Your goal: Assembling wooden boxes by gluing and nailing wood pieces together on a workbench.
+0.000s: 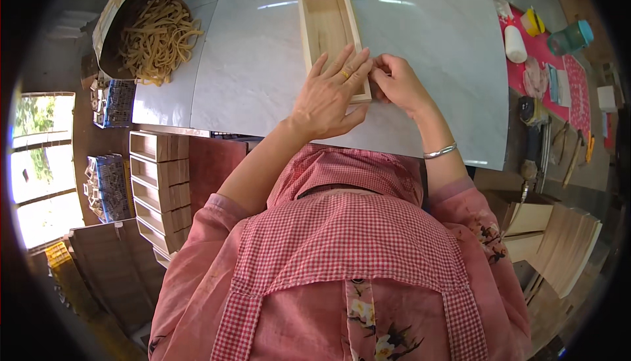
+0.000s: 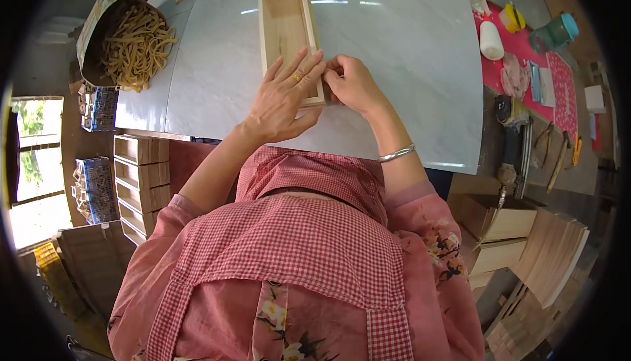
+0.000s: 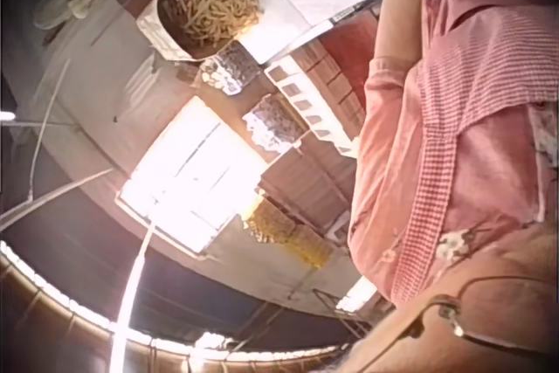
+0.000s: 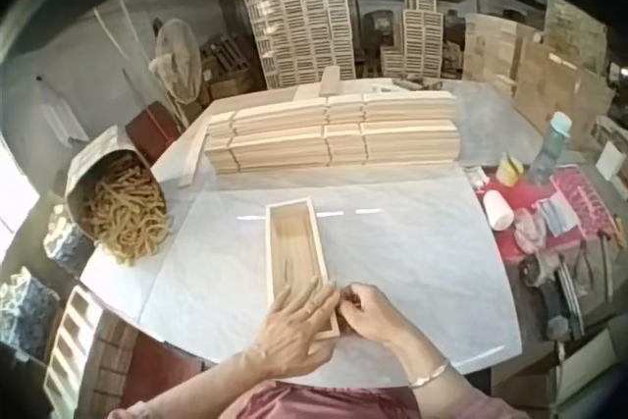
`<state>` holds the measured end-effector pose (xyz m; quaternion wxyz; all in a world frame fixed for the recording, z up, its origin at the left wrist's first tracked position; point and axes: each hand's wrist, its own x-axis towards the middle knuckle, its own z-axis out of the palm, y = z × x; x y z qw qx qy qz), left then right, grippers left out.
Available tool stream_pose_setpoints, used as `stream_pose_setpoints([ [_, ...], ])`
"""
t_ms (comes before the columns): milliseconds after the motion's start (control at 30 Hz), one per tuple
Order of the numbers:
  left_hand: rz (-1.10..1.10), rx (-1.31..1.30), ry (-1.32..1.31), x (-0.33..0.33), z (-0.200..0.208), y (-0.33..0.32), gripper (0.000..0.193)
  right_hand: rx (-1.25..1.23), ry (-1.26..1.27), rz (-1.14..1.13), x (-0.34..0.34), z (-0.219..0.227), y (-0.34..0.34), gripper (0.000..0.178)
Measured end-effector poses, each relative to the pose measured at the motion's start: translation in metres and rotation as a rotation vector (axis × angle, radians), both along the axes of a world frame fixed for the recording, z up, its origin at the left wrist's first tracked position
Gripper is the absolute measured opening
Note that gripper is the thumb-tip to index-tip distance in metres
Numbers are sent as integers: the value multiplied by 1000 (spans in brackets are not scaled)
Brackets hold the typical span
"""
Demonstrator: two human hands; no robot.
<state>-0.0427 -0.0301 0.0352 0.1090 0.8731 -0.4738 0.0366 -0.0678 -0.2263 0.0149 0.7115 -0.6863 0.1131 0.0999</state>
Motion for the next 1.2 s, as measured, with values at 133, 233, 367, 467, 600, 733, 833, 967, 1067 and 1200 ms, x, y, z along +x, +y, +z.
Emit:
stream_pose_setpoints([
  [133, -16, -20, 39, 2, 2, -3, 73, 107, 71, 34, 1, -7, 0, 12],
  [233, -14, -12, 64, 4, -1, -4, 73, 30, 2, -16, 2, -15, 6, 9],
  [367, -29, 4, 89, 5, 1, -5, 71, 1, -144, -164, -7, -37, 12, 6],
  [467, -47, 14, 103, 6, 3, -5, 69, -7, -268, -301, -18, -45, 16, 5],
  [600, -75, 42, 54, 7, 5, -1, 70, 95, -203, -179, -26, -29, 10, 6],
  [733, -73, 89, 54, 7, 4, -2, 71, 63, -249, -212, -24, -35, 19, 10],
  [833, -82, 56, 93, 8, 3, 0, 73, -57, -354, -160, -27, -26, 10, 14],
  [967, -110, -87, 209, 16, 4, 4, 76, -474, -603, 148, -32, 7, -20, 30],
  [1067, -141, 104, 122, 30, 17, 4, 82, -586, -583, 359, -16, 5, -27, 28],
  [1200, -171, 158, 63, 42, 15, 7, 85, -563, -587, 538, -1, 3, -25, 21],
])
